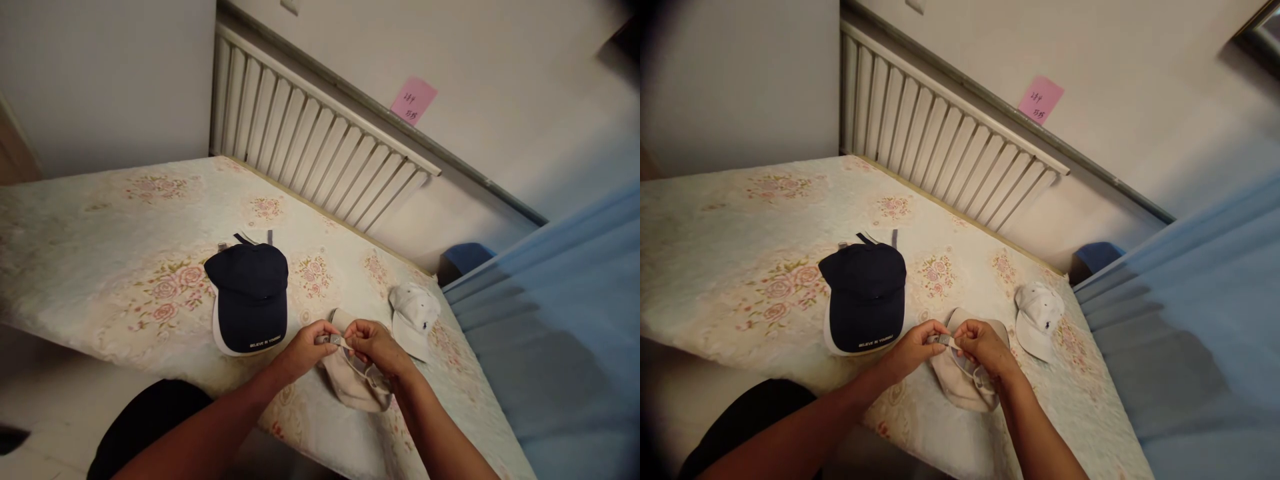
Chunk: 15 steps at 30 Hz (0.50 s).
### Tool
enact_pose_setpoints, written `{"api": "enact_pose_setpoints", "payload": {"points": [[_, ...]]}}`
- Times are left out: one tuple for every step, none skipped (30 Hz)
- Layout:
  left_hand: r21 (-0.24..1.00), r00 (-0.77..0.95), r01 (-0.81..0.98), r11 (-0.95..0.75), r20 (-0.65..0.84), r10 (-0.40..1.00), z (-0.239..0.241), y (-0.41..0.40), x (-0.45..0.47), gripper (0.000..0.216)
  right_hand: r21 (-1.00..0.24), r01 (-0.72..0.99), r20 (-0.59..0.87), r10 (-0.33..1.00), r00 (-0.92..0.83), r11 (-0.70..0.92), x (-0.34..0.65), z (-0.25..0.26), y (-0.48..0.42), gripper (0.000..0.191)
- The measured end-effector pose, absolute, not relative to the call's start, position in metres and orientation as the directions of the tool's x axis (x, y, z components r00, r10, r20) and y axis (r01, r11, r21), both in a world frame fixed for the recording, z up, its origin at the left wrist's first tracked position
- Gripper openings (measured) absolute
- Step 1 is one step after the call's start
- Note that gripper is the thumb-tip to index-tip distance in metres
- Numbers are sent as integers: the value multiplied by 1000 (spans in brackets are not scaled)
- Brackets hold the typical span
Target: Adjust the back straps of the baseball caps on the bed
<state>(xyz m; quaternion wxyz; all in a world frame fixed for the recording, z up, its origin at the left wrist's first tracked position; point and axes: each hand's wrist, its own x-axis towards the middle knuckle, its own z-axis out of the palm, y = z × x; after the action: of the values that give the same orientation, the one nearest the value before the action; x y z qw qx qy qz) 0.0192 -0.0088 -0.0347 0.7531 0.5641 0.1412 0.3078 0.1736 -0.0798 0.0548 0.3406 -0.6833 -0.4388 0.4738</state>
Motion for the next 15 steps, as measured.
{"api": "enact_pose_setpoints", "payload": {"points": [[936, 771, -305, 176, 134, 623, -35, -9, 19, 23, -883, 276, -343, 923, 173, -379, 174, 54, -80, 15], [934, 772, -307, 180, 134, 621, -36, -9, 20, 24, -886, 272, -336, 924, 183, -376, 174, 54, -79, 15], [933, 772, -311, 184, 135, 621, -37, -9, 20, 25, -889, 265, -332, 924, 190, -374, 175, 54, -79, 16], [931, 773, -314, 185, 137, 620, -37, -9, 20, 25, -891, 259, -330, 924, 194, -373, 175, 53, -79, 16], [931, 772, -315, 182, 140, 620, -37, -9, 20, 25, -892, 254, -331, 923, 195, -374, 175, 53, -79, 17], [932, 772, -314, 179, 141, 620, -37, -9, 20, 25, -893, 250, -333, 923, 194, -375, 175, 53, -79, 17], [934, 773, -310, 177, 139, 619, -36, -9, 19, 24, -893, 247, -335, 923, 192, -375, 175, 53, -80, 17], [935, 773, -305, 179, 134, 619, -36, -9, 19, 24, -894, 245, -336, 922, 191, -376, 174, 53, -80, 18], [936, 773, -301, 180, 129, 621, -35, -9, 19, 24, -893, 244, -337, 922, 192, -378, 174, 53, -80, 18], [937, 773, -299, 181, 126, 622, -35, -9, 19, 24, -892, 245, -338, 921, 193, -379, 174, 52, -80, 18], [937, 772, -298, 180, 126, 623, -35, -9, 19, 24, -891, 247, -339, 920, 195, -381, 173, 52, -80, 18], [938, 772, -298, 177, 128, 623, -35, -8, 20, 24, -890, 248, -340, 920, 197, -382, 173, 53, -80, 18], [938, 771, -299, 174, 130, 623, -36, -8, 20, 24, -888, 252, -340, 919, 201, -384, 172, 53, -80, 17], [938, 771, -299, 172, 132, 623, -36, -8, 20, 24, -885, 265, -336, 918, 208, -384, 172, 54, -80, 17], [938, 773, -299, 174, 131, 620, -36, -8, 20, 24, -879, 286, -328, 919, 219, -382, 171, 55, -80, 16]]}}
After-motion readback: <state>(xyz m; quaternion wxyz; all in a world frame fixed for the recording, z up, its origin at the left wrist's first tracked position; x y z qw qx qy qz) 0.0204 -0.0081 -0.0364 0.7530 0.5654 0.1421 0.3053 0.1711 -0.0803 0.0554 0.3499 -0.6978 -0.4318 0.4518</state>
